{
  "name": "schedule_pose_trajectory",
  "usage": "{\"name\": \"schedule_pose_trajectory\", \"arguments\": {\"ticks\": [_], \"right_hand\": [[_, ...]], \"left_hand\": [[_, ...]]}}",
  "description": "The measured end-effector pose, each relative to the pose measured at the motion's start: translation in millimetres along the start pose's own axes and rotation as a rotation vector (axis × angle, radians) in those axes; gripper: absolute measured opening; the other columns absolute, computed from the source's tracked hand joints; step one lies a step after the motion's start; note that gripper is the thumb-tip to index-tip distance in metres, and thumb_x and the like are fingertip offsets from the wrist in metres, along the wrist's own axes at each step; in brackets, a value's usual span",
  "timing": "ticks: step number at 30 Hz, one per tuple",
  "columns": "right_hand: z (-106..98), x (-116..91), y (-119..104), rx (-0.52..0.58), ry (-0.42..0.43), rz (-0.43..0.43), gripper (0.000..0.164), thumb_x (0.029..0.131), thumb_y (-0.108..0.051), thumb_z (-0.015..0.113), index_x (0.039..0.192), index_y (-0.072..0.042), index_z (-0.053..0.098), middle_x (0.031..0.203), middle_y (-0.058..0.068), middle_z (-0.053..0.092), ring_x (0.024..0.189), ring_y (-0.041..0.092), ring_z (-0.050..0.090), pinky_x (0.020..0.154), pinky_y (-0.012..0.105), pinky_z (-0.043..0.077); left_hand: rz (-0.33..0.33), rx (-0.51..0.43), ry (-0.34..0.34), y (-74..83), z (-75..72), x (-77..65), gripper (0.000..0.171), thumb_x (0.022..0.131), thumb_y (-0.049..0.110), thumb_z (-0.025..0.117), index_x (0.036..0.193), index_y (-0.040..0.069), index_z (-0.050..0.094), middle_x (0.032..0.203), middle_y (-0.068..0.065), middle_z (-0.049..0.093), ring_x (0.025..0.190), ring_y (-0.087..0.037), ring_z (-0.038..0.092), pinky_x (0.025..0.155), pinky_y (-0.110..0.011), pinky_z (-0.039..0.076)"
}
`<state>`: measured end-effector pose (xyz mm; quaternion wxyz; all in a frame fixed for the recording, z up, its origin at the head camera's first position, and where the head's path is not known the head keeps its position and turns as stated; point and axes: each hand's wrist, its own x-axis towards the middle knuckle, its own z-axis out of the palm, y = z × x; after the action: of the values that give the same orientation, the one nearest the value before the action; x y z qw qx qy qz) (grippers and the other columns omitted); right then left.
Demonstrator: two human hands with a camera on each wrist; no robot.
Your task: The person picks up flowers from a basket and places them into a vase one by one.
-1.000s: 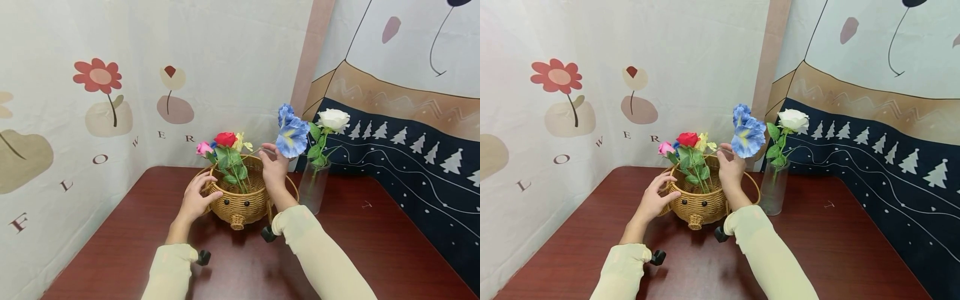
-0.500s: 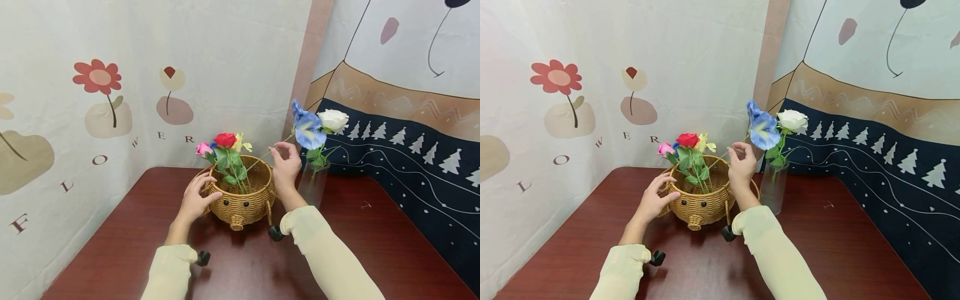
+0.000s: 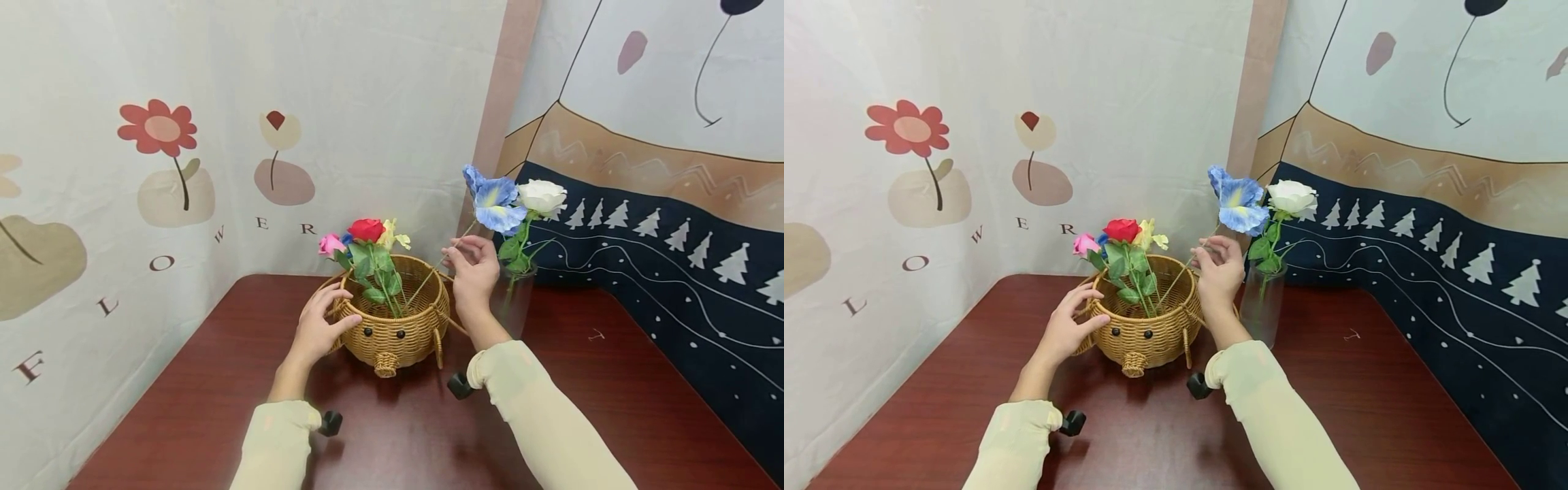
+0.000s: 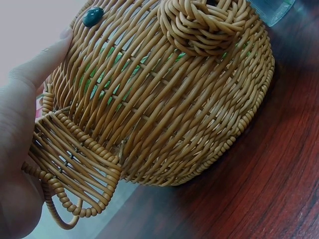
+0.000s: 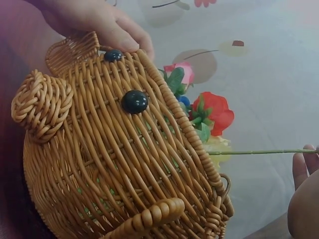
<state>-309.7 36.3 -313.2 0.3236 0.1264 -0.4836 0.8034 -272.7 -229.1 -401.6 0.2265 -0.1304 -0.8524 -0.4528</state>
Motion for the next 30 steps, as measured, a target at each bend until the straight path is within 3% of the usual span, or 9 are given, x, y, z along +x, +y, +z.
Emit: {"name": "schedule_pose_trajectory", "arguments": {"ticks": [4,10,16,23,30], "right_hand": [[-3,1,1,0.029,0.018,0.048,0.027,0.084,0.019,0.062,0.108,0.009,0.054,0.090,0.012,0.069,0.071,0.018,0.069,0.063,0.031,0.057],[-6,3,-2,0.025,0.048,0.108,0.026,0.083,0.018,0.063,0.109,0.017,0.058,0.084,0.013,0.069,0.069,0.016,0.070,0.065,0.035,0.058],[-12,6,-7,0.014,0.053,0.101,0.029,0.083,0.011,0.070,0.109,0.016,0.061,0.086,0.015,0.068,0.071,0.019,0.070,0.065,0.035,0.058],[-18,12,-14,0.082,0.095,0.105,0.026,0.085,0.014,0.066,0.110,0.013,0.061,0.082,0.009,0.067,0.070,0.018,0.070,0.062,0.030,0.058],[-24,20,-30,0.089,0.131,0.046,0.027,0.086,0.013,0.064,0.113,0.007,0.063,0.080,0.005,0.067,0.070,0.020,0.070,0.057,0.030,0.057]], "left_hand": [[-0.009,0.000,0.003,-1.8,-0.2,-0.3,0.042,0.079,0.037,0.081,0.114,0.022,0.064,0.145,-0.004,0.046,0.137,-0.029,0.034,0.106,-0.053,0.032],[0.004,0.004,0.000,-1.6,-0.5,-0.9,0.042,0.079,0.037,0.081,0.114,0.020,0.064,0.145,-0.006,0.046,0.137,-0.030,0.034,0.107,-0.055,0.029],[0.013,-0.004,0.003,0.2,0.5,-1.5,0.042,0.079,0.036,0.081,0.114,0.019,0.065,0.145,-0.006,0.047,0.137,-0.030,0.034,0.107,-0.057,0.026],[-0.007,-0.011,-0.003,1.2,0.8,-2.5,0.040,0.081,0.036,0.080,0.114,0.021,0.064,0.146,-0.005,0.045,0.137,-0.029,0.034,0.106,-0.055,0.031],[-0.012,-0.018,-0.003,0.5,0.7,-0.6,0.042,0.079,0.036,0.081,0.114,0.019,0.064,0.145,-0.006,0.045,0.136,-0.029,0.035,0.104,-0.050,0.037]]}}
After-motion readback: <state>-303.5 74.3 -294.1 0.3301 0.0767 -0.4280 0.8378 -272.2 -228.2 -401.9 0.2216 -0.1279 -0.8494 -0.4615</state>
